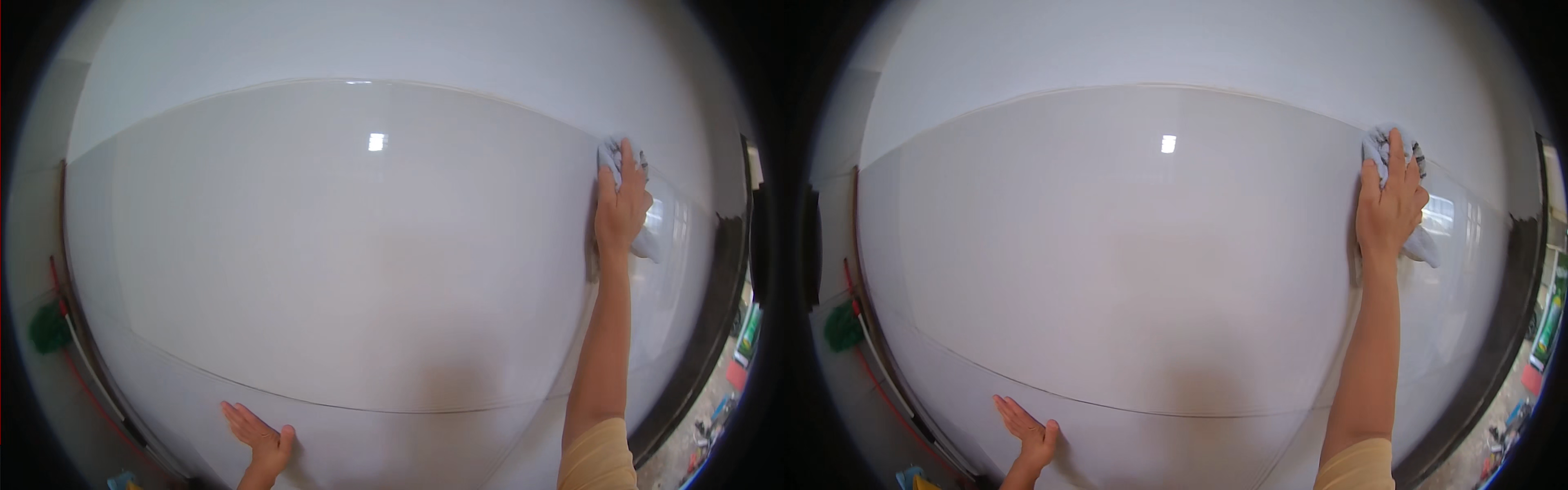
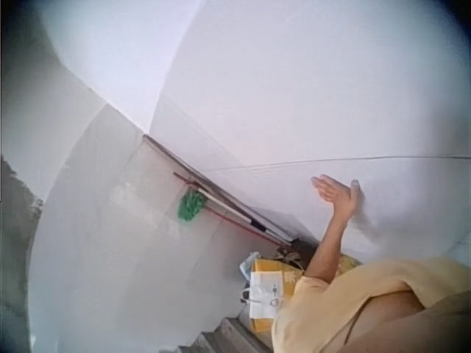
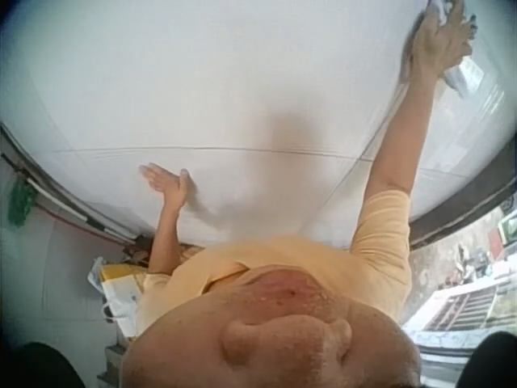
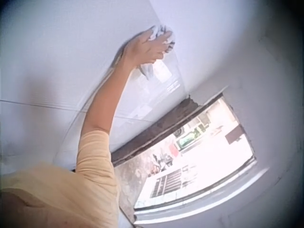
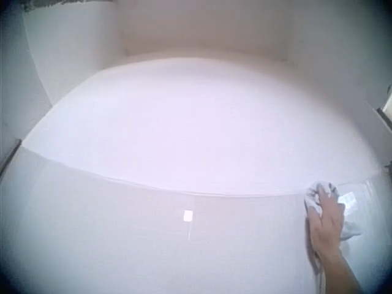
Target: Wiping a white tiled wall with a cloth.
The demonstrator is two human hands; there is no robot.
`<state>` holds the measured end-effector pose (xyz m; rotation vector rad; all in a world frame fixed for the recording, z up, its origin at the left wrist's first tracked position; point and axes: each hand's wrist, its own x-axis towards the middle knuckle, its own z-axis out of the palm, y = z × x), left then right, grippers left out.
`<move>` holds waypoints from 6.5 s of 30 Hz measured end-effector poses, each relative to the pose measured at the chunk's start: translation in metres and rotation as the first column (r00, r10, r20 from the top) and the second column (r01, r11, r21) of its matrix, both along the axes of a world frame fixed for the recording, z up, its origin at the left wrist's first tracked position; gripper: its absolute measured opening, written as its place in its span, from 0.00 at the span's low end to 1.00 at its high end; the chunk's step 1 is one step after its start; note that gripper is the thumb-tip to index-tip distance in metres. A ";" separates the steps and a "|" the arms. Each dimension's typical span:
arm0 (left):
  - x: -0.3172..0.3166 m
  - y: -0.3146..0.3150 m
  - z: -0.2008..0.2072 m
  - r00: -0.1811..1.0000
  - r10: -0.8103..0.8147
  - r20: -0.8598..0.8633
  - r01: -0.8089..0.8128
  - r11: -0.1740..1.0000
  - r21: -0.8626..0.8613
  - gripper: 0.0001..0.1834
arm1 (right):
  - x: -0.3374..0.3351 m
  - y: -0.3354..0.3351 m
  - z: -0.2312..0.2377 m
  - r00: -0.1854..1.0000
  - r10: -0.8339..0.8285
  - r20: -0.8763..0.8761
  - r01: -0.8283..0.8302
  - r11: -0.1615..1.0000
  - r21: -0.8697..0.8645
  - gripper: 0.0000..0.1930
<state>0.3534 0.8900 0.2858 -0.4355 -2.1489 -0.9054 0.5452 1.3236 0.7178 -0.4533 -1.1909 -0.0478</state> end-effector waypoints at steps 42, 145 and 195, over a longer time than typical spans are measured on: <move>0.060 -0.317 -0.074 0.503 -0.381 0.776 0.456 0.880 0.137 0.29 | -0.431 -0.775 -0.002 0.764 0.006 0.645 -0.558 0.509 0.655 0.29; 0.076 -0.171 -0.075 0.638 -0.495 0.590 0.605 0.796 0.014 0.27 | -0.226 -0.428 -0.215 0.665 0.226 0.712 -0.740 0.327 0.588 0.22; -0.031 -0.123 0.020 0.992 0.032 0.121 0.000 0.967 -0.253 0.73 | -0.184 -0.391 -0.249 0.642 0.265 0.719 -0.603 0.754 0.260 0.19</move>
